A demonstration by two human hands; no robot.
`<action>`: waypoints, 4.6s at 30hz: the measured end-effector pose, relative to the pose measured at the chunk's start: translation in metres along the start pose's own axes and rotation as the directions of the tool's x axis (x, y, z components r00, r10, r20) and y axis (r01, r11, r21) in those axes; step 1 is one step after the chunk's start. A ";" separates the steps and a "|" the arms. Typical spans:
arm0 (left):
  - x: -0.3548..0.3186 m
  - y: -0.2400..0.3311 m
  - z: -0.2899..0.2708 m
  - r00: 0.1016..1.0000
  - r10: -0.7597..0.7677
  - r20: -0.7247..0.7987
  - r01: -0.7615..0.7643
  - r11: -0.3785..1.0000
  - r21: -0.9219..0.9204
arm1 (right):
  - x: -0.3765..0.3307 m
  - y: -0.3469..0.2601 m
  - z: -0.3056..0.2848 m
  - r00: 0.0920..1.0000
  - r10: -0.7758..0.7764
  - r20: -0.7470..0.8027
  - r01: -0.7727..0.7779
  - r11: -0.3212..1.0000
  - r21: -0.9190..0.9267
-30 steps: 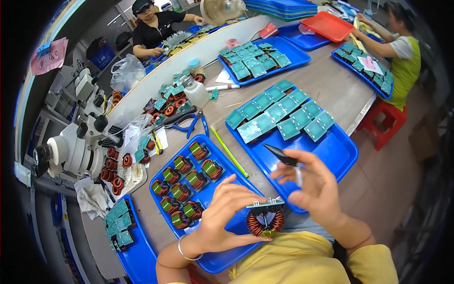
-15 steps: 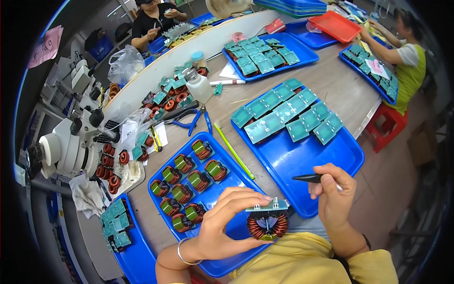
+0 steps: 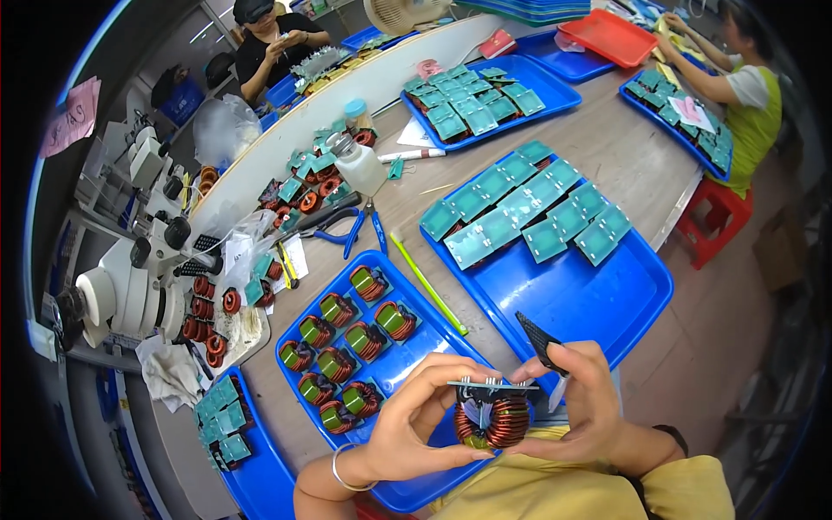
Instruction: Assembling toroidal inductors onto printed circuit boards at an industrial workbench.
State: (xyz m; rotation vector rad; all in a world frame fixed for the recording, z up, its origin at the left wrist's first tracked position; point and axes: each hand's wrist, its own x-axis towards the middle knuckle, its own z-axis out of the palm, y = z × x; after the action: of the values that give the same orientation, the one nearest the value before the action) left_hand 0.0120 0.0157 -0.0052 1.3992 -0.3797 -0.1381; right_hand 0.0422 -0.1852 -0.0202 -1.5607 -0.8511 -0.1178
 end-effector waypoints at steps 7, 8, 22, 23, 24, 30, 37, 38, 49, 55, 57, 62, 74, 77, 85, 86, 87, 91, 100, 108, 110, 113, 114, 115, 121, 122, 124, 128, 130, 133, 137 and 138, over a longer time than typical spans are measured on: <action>0.000 -0.002 0.005 0.995 -0.029 0.098 0.044 0.988 -0.150 | -0.002 -0.006 -0.005 0.999 -0.038 -0.011 0.037 0.999 -0.036; -0.001 -0.002 0.006 0.997 -0.026 0.075 0.037 0.987 -0.154 | -0.002 -0.005 -0.005 0.999 -0.035 -0.010 0.035 0.999 -0.034; -0.005 0.001 0.005 1.000 0.027 0.011 -0.029 0.963 0.268 | 0.006 -0.009 -0.006 0.997 -0.036 0.074 0.037 0.999 -0.016; -0.006 0.002 0.006 1.000 0.025 -0.013 -0.020 0.945 0.327 | 0.007 -0.009 -0.006 0.997 -0.035 0.074 0.036 0.999 -0.014; -0.006 0.002 0.007 1.000 0.024 -0.012 -0.018 0.946 0.325 | 0.008 -0.008 -0.005 0.995 -0.041 0.090 0.042 0.999 -0.012; -0.003 0.007 0.005 0.999 -0.026 -0.024 0.031 0.965 0.260 | 0.007 -0.005 -0.007 0.999 -0.041 0.008 0.041 0.999 -0.002; -0.002 0.004 0.004 0.999 0.039 -0.026 -0.036 0.994 0.101 | 0.003 0.000 -0.004 1.000 -0.002 -0.019 0.004 0.996 0.089; -0.001 0.003 0.004 0.998 0.044 -0.039 -0.039 0.993 0.113 | 0.002 -0.001 -0.004 1.000 -0.001 -0.020 0.003 0.996 0.087; 0.000 0.014 0.002 0.990 0.138 -0.023 -0.113 0.884 0.453 | 0.000 0.002 0.001 1.000 0.019 0.011 -0.020 0.999 0.043; -0.002 0.012 0.002 0.989 0.142 -0.048 -0.105 0.885 0.453 | -0.003 0.001 -0.002 0.997 -0.017 0.073 0.015 0.999 0.030; -0.002 0.014 0.003 0.988 0.141 -0.060 -0.101 0.896 0.433 | 0.000 -0.001 -0.003 0.997 -0.034 0.075 0.036 0.999 -0.019; -0.002 0.020 0.008 0.953 0.289 -0.097 -0.119 0.644 0.756 | 0.001 -0.010 -0.011 0.975 -0.173 0.142 0.168 0.985 0.045; -0.009 0.015 0.010 0.876 0.483 0.007 -0.079 0.128 0.989 | 0.005 -0.025 0.009 0.979 -0.102 0.178 0.138 0.969 -0.207; -0.003 0.018 0.004 0.930 0.366 -0.030 -0.119 0.377 0.918 | -0.005 -0.013 0.000 0.974 0.045 0.220 -0.066 0.994 0.089; -0.005 0.009 0.001 0.984 0.100 -0.148 -0.041 0.933 0.358 | 0.000 -0.008 0.001 0.998 0.014 -0.057 -0.013 1.000 0.020; -0.006 0.010 0.001 0.986 0.070 -0.150 -0.025 0.960 0.280 | 0.001 -0.007 0.004 0.999 0.029 -0.045 -0.029 1.000 0.003; -0.006 0.010 0.001 0.986 0.070 -0.150 -0.025 0.960 0.280 | 0.001 -0.006 0.006 0.998 0.043 -0.034 -0.044 0.999 -0.019; -0.005 0.010 0.001 0.994 0.046 -0.096 -0.031 0.988 0.148 | -0.001 0.000 0.009 0.998 0.038 -0.040 -0.037 0.998 0.041; -0.004 0.016 0.002 0.993 0.110 -0.042 -0.088 0.929 0.359 | -0.005 0.000 0.010 0.998 0.025 -0.049 -0.025 1.000 0.004; -0.007 0.013 0.003 0.995 0.070 -0.076 -0.047 0.960 0.275 | -0.003 -0.001 0.003 0.999 -0.034 0.037 0.035 0.999 -0.004; -0.007 0.011 0.003 0.996 0.064 -0.060 -0.050 0.976 0.210 | -0.002 -0.002 0.003 0.999 -0.042 0.030 0.042 0.999 0.000; -0.008 0.009 0.006 0.995 0.047 -0.092 -0.036 0.992 0.117 | -0.001 -0.002 0.003 0.999 -0.049 0.022 0.049 0.999 -0.002; -0.008 0.008 0.006 0.995 0.048 -0.091 -0.037 0.992 0.118 | -0.001 -0.003 0.003 0.999 -0.049 0.022 0.049 0.999 -0.003; -0.008 0.008 0.005 0.997 0.036 -0.074 -0.027 0.993 0.119 | -0.001 -0.003 0.003 0.999 -0.049 0.021 0.049 0.999 -0.003; -0.006 0.015 0.003 1.000 -0.007 -0.001 0.007 0.969 0.246 | 0.000 -0.006 0.001 0.996 -0.075 0.043 0.077 0.996 -0.053; -0.006 0.016 0.003 1.000 -0.018 0.024 0.009 0.941 0.340 | 0.000 -0.006 0.001 0.996 -0.086 0.033 0.088 0.994 -0.060; -0.006 0.014 0.006 1.000 0.020 -0.021 -0.012 0.948 0.318 | 0.001 -0.007 0.001 0.995 -0.099 0.025 0.100 0.993 -0.065; -0.006 0.012 0.004 0.995 0.089 -0.041 -0.069 0.935 0.348 | 0.005 -0.008 0.001 0.992 -0.127 0.026 0.128 0.990 -0.063; -0.003 0.015 0.003 0.994 0.107 -0.018 -0.089 0.900 0.427 | 0.006 -0.008 0.001 0.990 -0.139 0.024 0.141 0.989 -0.054; -0.003 0.016 0.004 0.996 0.084 -0.009 -0.069 0.868 0.492 | 0.004 -0.006 0.003 0.991 -0.119 0.061 0.124 0.988 -0.095; -0.005 0.013 0.004 0.999 -0.033 -0.004 0.032 0.890 0.454 | 0.011 -0.009 0.001 0.985 -0.162 -0.051 0.158 0.985 -0.073; -0.005 0.014 0.003 0.999 -0.033 -0.004 0.031 0.890 0.455 | 0.015 -0.010 -0.002 0.979 -0.187 -0.078 0.180 0.979 -0.095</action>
State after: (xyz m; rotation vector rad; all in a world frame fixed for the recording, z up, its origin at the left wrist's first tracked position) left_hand 0.0047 0.0165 0.0083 1.8712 -0.4083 -0.0806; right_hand 0.0477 -0.1811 -0.0038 -1.5444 -0.9312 -0.3580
